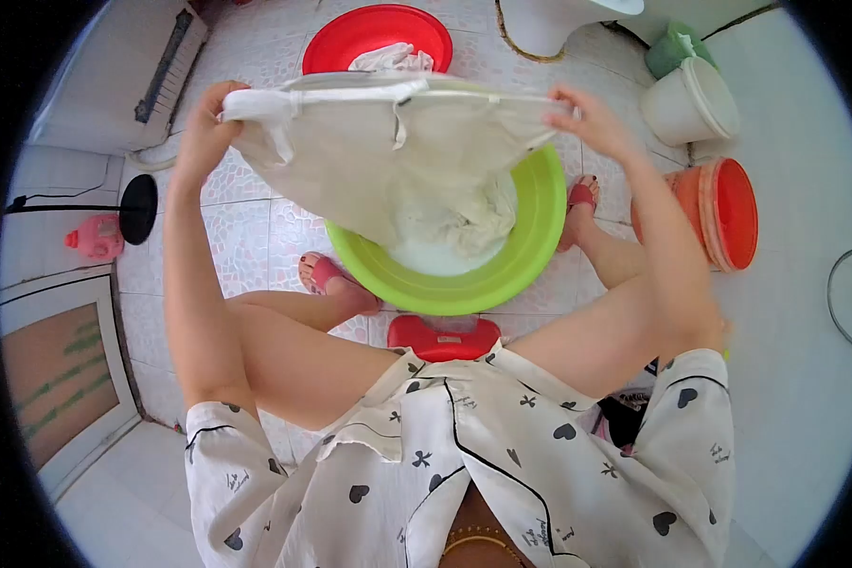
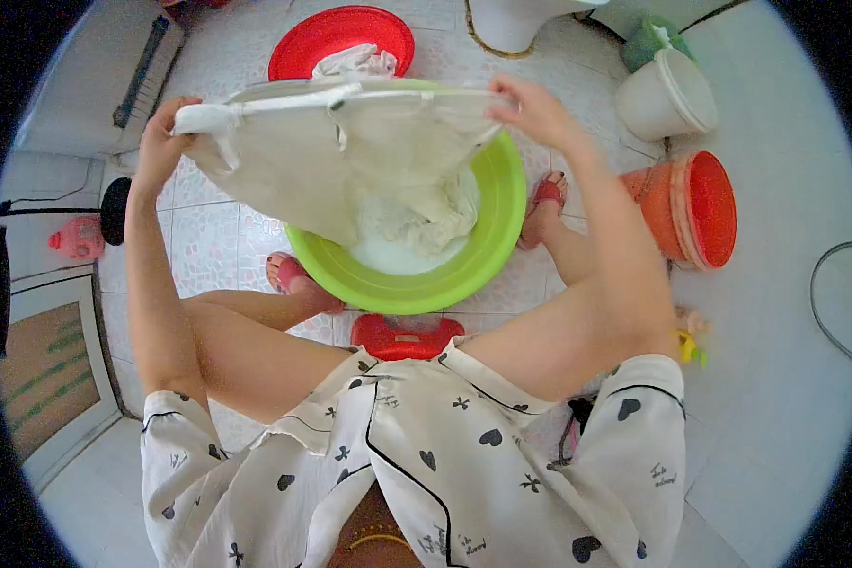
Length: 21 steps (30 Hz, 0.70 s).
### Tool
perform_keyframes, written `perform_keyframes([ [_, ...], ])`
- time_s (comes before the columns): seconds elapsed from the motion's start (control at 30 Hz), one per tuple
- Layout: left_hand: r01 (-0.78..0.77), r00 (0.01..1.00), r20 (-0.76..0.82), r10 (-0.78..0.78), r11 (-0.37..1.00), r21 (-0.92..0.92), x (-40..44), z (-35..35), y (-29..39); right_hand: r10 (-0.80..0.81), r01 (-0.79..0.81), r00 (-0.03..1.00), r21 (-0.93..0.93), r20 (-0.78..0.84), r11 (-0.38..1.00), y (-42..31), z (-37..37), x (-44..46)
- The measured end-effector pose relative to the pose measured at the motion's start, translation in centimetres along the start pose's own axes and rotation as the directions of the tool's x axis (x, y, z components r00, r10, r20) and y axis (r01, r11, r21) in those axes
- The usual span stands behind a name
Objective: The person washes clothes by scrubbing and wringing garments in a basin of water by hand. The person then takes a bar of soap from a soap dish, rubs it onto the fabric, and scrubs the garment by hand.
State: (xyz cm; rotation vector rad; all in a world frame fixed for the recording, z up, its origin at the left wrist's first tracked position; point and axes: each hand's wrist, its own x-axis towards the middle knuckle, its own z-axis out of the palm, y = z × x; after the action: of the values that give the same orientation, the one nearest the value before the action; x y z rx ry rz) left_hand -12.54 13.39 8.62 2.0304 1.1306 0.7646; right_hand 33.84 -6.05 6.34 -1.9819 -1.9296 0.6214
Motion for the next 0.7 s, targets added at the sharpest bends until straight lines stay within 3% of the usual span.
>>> perform_keyframes([
  [0.1,0.14,0.979,0.148,-0.14,0.99,0.008,0.7,-1.4,-1.8,-0.049,0.065,0.997,0.298,-0.061,0.952,-1.0,-2.6,1.0],
  [0.2,0.193,0.957,0.199,-0.211,0.976,0.105,0.7,-1.9,-1.3,-0.082,0.08,0.997,0.402,-0.013,0.912,-4.5,-5.4,0.7],
  [0.3,0.234,0.948,0.228,-0.22,0.972,-0.035,0.8,-1.3,-1.1,0.001,0.006,1.0,0.599,-0.011,0.801,-7.2,-6.9,0.3],
  [0.4,0.23,0.97,0.108,-0.216,0.962,-0.147,0.2,-0.4,0.1,0.053,-0.01,0.998,0.671,-0.044,0.741,-9.9,-8.2,-0.3],
  [0.5,0.304,0.944,0.197,-0.264,0.927,-0.218,-0.1,0.0,0.9,0.074,0.006,0.994,0.718,-0.08,0.696,-11.4,-8.9,-0.8],
  [0.53,0.333,0.941,0.143,-0.307,0.917,-0.221,0.2,0.8,0.0,0.077,0.009,0.993,0.718,-0.088,0.696,-11.6,-9.1,-1.1],
  [0.7,0.402,0.895,0.373,-0.242,0.802,-0.443,-0.4,1.0,0.1,0.087,0.079,0.979,0.73,-0.187,0.679,-12.5,-9.7,-2.4],
])
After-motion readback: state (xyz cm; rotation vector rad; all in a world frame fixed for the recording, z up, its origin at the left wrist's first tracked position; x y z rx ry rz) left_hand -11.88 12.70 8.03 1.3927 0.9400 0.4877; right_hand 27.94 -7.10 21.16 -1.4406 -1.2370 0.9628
